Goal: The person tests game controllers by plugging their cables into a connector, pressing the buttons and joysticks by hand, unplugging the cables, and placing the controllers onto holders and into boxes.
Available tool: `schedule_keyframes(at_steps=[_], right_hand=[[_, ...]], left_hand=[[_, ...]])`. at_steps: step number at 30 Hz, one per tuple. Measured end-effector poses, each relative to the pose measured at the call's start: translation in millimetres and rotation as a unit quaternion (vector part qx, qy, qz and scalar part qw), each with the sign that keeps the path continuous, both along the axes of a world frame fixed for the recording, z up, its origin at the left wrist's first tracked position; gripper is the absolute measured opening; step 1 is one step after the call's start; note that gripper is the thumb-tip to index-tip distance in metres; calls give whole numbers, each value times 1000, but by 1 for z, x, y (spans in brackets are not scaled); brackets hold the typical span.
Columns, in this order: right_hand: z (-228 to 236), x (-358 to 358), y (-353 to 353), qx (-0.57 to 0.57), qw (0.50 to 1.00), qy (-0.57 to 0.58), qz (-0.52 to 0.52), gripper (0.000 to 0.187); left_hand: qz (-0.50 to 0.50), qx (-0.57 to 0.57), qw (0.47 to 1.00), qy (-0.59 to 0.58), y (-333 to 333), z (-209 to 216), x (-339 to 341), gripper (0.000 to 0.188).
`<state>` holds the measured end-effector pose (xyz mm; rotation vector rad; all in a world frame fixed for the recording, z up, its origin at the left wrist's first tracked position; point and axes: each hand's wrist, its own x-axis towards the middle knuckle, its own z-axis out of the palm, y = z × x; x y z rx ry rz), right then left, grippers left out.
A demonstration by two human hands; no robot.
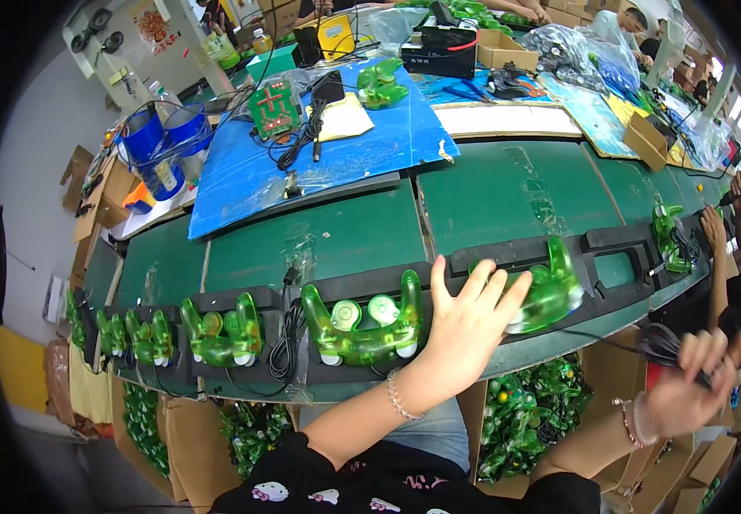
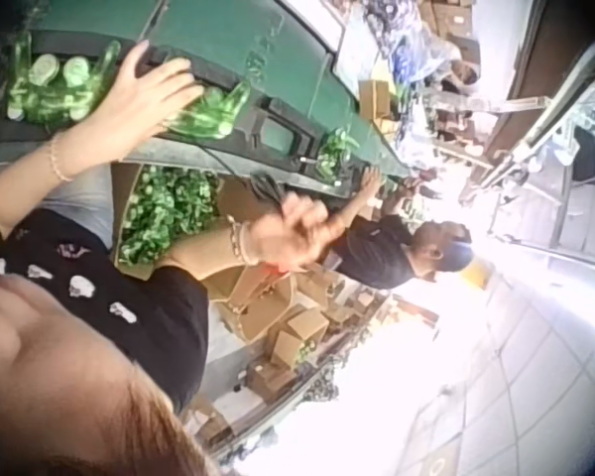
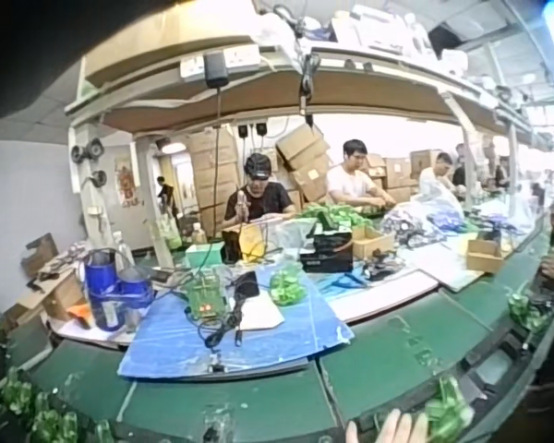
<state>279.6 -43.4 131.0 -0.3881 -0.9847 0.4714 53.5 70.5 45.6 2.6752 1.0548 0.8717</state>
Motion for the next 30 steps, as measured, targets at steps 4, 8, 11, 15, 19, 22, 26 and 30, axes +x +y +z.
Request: schedule_keyframes(at_steps=[4,8,11,15,19,22,26,30], right_hand=[[24,7,-13,69,969,-62,-229,50],[32,-6,30,-99,937,-210,-262,83],[13,-26,74,-273,887,-329,-175,42],[-5,-117,126,-388,871,-301,-8,25],[-17,-185,163,-372,872,-317,12,36],[7,-237,172,-347,868,-356,13,35],[3,-250,216,-390,814,-397,168,25],[-22,-285,244,-472,758,-356,274,25]], left_hand=[[-66,-18,994,-85,-15,9,-9,60],[-128,-192,941,-249,-30,23,-48,55],[-176,-413,845,-290,-31,34,-103,54],[-129,-494,722,-466,-47,33,-167,36],[-211,-626,492,-567,-56,35,-205,64],[-238,-647,488,-535,-68,24,-214,54],[-316,-669,395,-545,-75,0,-221,68],[-339,-661,228,-629,-80,-6,-230,68]])
